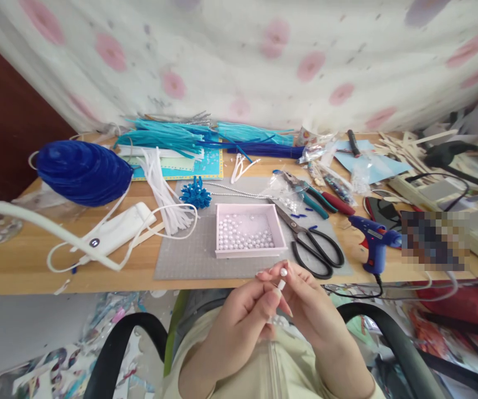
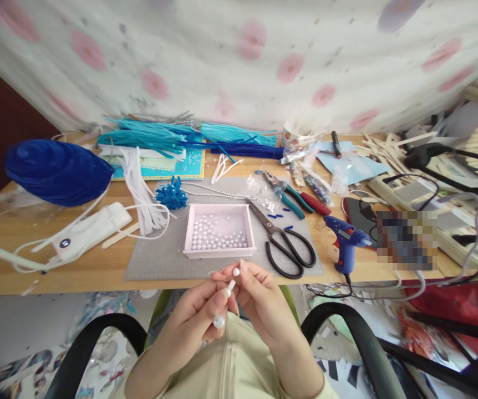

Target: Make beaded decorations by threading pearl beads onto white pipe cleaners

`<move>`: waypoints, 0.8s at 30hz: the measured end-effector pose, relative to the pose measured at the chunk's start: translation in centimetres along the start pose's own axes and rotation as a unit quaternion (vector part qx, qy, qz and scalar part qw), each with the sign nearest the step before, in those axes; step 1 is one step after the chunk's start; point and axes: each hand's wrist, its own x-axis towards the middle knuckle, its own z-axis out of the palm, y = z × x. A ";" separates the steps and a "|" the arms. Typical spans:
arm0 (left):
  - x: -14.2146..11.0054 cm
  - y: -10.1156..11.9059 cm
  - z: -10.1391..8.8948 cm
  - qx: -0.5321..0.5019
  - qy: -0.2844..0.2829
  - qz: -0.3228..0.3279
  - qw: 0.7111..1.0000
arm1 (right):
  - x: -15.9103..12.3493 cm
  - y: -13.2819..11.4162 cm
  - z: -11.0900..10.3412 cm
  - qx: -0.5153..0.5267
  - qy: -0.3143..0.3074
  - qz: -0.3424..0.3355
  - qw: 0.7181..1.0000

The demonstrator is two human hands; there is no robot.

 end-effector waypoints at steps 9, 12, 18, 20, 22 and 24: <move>0.2 -0.4 -0.1 -0.024 0.002 0.003 1.000 | -0.1 -0.1 -0.3 -0.036 -0.006 -0.005 0.999; 0.3 -0.5 -0.2 -0.026 0.003 0.009 1.000 | -0.1 -0.1 -0.5 -0.042 -0.013 -0.005 0.999; 0.4 -0.5 -0.1 -0.038 0.001 0.016 0.999 | 0.0 0.0 -0.5 -0.030 -0.025 -0.004 0.999; 0.4 -0.4 -0.1 -0.044 -0.001 0.017 0.999 | 0.0 0.1 -0.4 -0.026 -0.029 -0.005 0.999; 0.4 -0.4 -0.1 -0.047 -0.003 0.017 0.999 | 0.0 0.0 -0.4 -0.027 -0.028 -0.008 0.999; 0.4 -0.5 -0.1 -0.048 -0.003 0.017 0.999 | 0.0 0.0 -0.3 -0.025 -0.024 -0.009 0.999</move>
